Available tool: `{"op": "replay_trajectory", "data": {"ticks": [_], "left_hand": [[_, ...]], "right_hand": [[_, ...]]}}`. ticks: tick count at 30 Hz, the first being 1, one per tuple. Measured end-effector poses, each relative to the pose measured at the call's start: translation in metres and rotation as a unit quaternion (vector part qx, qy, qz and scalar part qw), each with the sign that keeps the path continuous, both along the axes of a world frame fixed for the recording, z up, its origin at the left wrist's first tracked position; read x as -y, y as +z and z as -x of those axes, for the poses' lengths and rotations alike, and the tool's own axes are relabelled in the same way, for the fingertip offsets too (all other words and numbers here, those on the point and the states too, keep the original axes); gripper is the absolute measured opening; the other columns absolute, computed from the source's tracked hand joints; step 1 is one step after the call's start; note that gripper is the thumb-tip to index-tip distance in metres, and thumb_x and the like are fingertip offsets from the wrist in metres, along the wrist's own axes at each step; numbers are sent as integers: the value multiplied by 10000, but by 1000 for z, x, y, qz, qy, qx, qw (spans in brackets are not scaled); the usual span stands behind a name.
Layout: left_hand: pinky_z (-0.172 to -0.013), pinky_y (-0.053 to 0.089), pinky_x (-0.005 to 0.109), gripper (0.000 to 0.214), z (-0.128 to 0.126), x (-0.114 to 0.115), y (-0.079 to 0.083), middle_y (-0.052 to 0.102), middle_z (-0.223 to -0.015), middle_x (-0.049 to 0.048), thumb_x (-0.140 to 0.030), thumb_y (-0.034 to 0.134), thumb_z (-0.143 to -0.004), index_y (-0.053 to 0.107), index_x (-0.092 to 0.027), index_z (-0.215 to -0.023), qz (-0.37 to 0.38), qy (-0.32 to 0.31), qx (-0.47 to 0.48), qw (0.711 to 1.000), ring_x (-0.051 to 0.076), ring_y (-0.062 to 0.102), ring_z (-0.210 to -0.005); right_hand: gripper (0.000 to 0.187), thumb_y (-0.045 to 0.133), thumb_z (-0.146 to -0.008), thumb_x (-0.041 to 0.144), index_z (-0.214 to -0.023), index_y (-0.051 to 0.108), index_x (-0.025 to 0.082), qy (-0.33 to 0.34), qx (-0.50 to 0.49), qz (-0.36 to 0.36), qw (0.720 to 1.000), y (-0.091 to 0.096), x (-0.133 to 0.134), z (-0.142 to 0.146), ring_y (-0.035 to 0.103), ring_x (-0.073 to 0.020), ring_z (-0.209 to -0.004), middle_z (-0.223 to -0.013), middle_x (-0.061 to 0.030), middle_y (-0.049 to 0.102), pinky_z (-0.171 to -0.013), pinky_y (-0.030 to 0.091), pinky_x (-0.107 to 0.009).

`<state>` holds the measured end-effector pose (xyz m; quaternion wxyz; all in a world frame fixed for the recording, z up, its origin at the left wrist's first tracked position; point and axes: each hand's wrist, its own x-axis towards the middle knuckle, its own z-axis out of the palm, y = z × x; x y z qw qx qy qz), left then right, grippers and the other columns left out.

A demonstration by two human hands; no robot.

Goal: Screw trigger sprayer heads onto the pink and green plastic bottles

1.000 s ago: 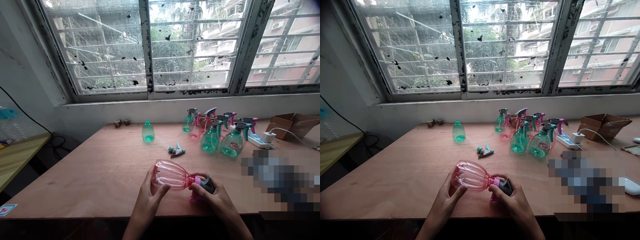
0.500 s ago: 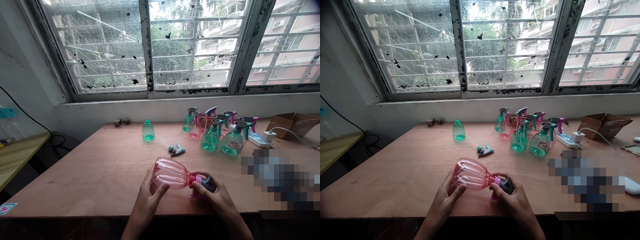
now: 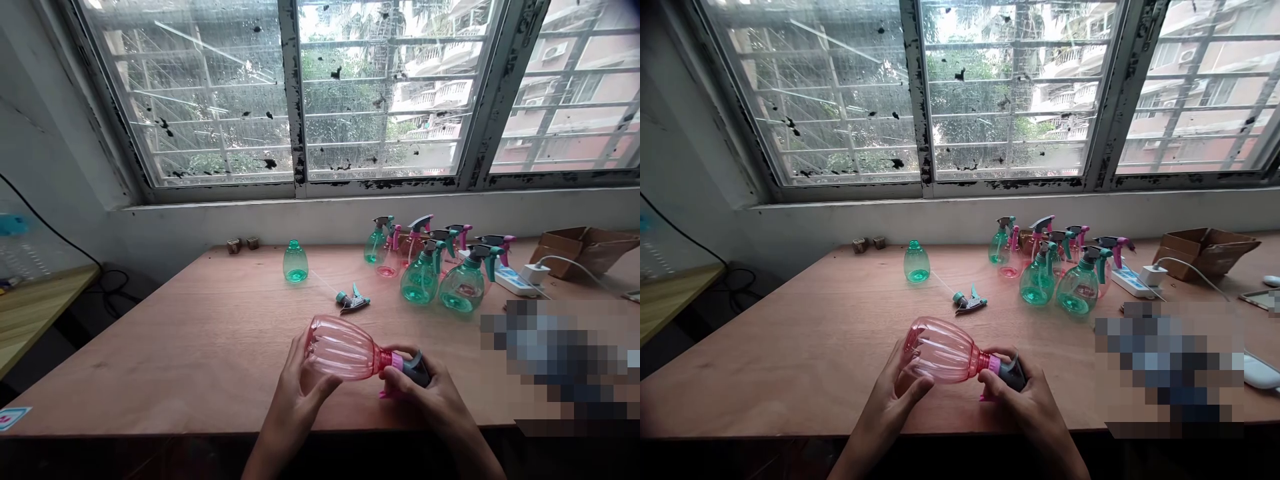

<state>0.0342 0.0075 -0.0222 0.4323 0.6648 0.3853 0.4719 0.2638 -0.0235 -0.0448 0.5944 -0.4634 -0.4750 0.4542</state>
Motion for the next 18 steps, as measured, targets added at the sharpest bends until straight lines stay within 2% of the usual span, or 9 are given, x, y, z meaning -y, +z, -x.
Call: {"op": "replay_trajectory", "data": {"ticks": [3,7,9,12,15,18], "left_hand": [[-1228,314,447,744,0,1,1,478,-1549,102,-478,703,-893,398,-256,-1534,-4,12,-18,1000,333,389,-1471],[-1268,201,466,770,3,4,0,368,-1629,70,-428,656,-941,261,-308,-1591,-11,-11,-48,999,294,292,-1524],[-1261,219,482,820,4,4,-1,373,-1624,86,-434,673,-928,223,-305,-1601,-5,-19,-53,998,308,328,-1506],[-1236,282,492,889,5,3,-2,427,-1582,124,-477,742,-861,276,-264,-1587,10,-6,-47,999,350,407,-1455],[-1207,341,495,840,3,1,-3,499,-1523,128,-492,747,-852,351,-258,-1555,18,9,-28,999,364,471,-1407],[-1208,342,487,819,2,1,-4,455,-1567,102,-462,739,-870,333,-295,-1561,18,6,-24,1000,351,452,-1427]], "right_hand": [[438,849,-754,473,-1040,731,162,-5,-27,1,1000,2,0,1,678,-187,-587,-699,-17,720,-629,622,-333],[450,862,-731,488,-1018,735,165,-21,-66,2,998,5,1,3,662,-183,-567,-675,-8,700,-631,643,-365],[438,860,-738,481,-1011,730,164,-15,-55,1,998,5,1,2,667,-186,-565,-672,-11,705,-620,632,-348],[407,840,-775,457,-1030,718,165,8,-16,-4,1000,4,2,0,680,-186,-588,-671,-17,723,-617,599,-306],[398,831,-787,455,-1031,720,161,8,-6,-6,1000,4,2,0,677,-183,-596,-663,-19,727,-614,587,-293],[405,837,-779,455,-1032,723,160,1,-35,-4,999,5,1,2,671,-181,-592,-668,-12,719,-631,612,-317]]}}
